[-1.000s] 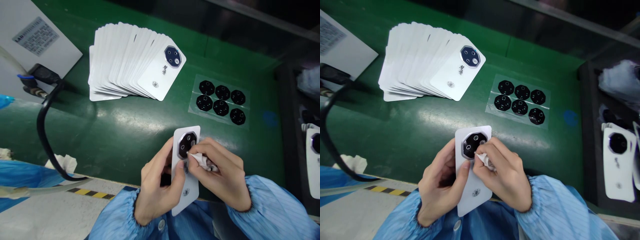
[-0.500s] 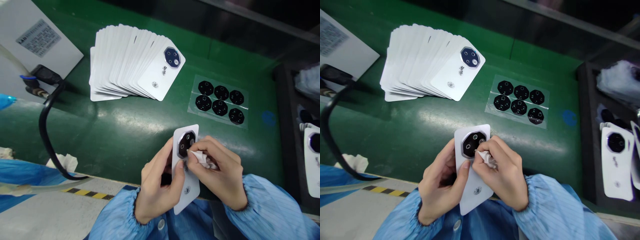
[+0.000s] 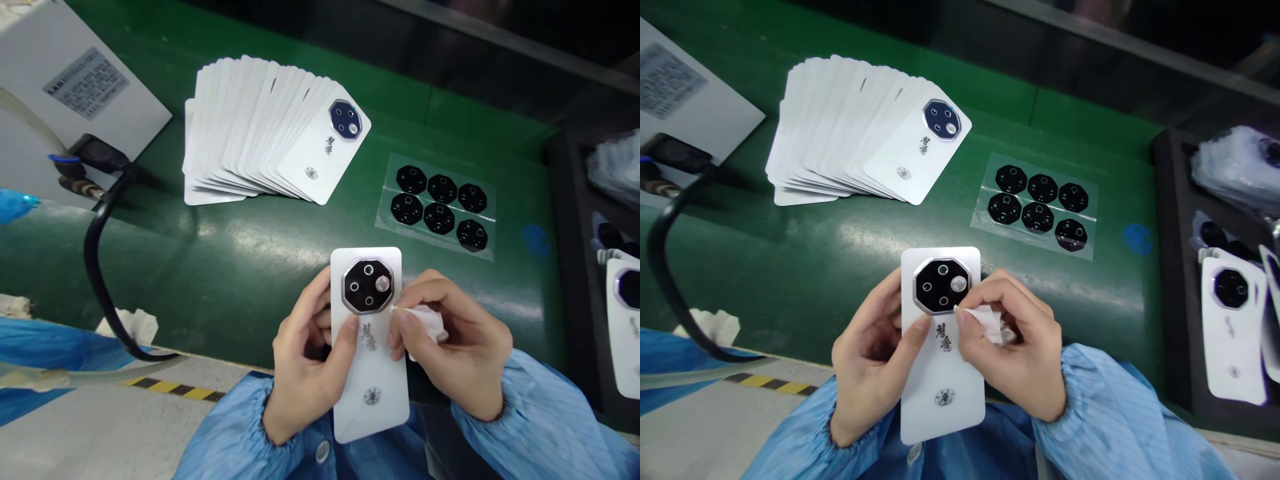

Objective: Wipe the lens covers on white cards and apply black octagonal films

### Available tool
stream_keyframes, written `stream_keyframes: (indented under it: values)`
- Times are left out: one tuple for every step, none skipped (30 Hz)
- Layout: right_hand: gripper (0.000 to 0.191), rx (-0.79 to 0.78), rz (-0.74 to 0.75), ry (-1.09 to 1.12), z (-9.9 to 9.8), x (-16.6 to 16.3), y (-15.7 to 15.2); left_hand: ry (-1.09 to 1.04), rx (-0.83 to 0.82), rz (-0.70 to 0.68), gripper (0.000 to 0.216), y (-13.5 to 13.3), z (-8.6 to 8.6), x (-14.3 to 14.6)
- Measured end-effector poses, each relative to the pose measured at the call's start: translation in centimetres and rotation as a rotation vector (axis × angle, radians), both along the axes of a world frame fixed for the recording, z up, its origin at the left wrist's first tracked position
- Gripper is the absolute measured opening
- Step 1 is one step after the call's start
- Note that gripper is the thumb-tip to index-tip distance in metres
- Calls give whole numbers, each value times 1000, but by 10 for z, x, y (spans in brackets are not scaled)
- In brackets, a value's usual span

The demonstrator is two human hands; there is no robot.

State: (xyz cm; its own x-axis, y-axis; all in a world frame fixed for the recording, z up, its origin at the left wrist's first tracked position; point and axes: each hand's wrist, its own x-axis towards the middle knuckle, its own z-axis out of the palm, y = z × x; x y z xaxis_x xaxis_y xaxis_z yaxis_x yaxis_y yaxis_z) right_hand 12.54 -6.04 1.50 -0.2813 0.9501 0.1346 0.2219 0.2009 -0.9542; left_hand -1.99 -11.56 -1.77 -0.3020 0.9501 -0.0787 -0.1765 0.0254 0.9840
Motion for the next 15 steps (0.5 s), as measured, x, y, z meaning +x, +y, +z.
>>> stream_keyframes:
  values:
    - [11, -22, 4, 34, 1, 0, -1, -10, 0, 1, 53, 0, 0, -1]
    - [11, -48, 11, 75, 1, 0, -1, -18, 2, 3, 51, 1, 1, -1]
    - [12, -74, 18, 120, 1, 1, -1, -25, 5, 3, 50, 1, 1, -2]
    - [12, -99, 21, 168, 2, 1, -1, -31, 9, 2, 49, 1, 2, -2]
    - [11, -120, 25, 209, 2, 1, -1, -36, 8, 1, 49, 2, 2, -2]
    - [11, -139, 30, 244, 2, 2, -1, -42, 4, 1, 49, 2, 2, -3]
    - [10, -160, 33, 275, 3, 3, 0, -46, 1, 1, 48, 3, 3, -3]
    - [10, -180, 31, 303, 3, 3, 1, -50, -1, 1, 48, 3, 3, -3]
    - [10, -199, 30, 326, 3, 4, 2, -53, -2, 2, 48, 3, 3, -2]
    - [11, -218, 31, 342, 3, 5, 3, -53, -1, 5, 47, 3, 4, -2]
    - [12, -232, 34, 356, 4, 5, 4, -52, 2, 9, 47, 3, 4, -2]
    - [14, -244, 40, 365, 4, 6, 5, -49, 6, 13, 47, 3, 4, -2]
    - [15, -252, 51, 369, 5, 7, 6, -46, 6, 16, 47, 3, 4, -2]
    - [15, -258, 65, 367, 6, 8, 7, -45, 5, 18, 47, 3, 4, -1]
    - [14, -263, 78, 358, 8, 8, 8, -43, 7, 20, 47, 3, 4, -1]
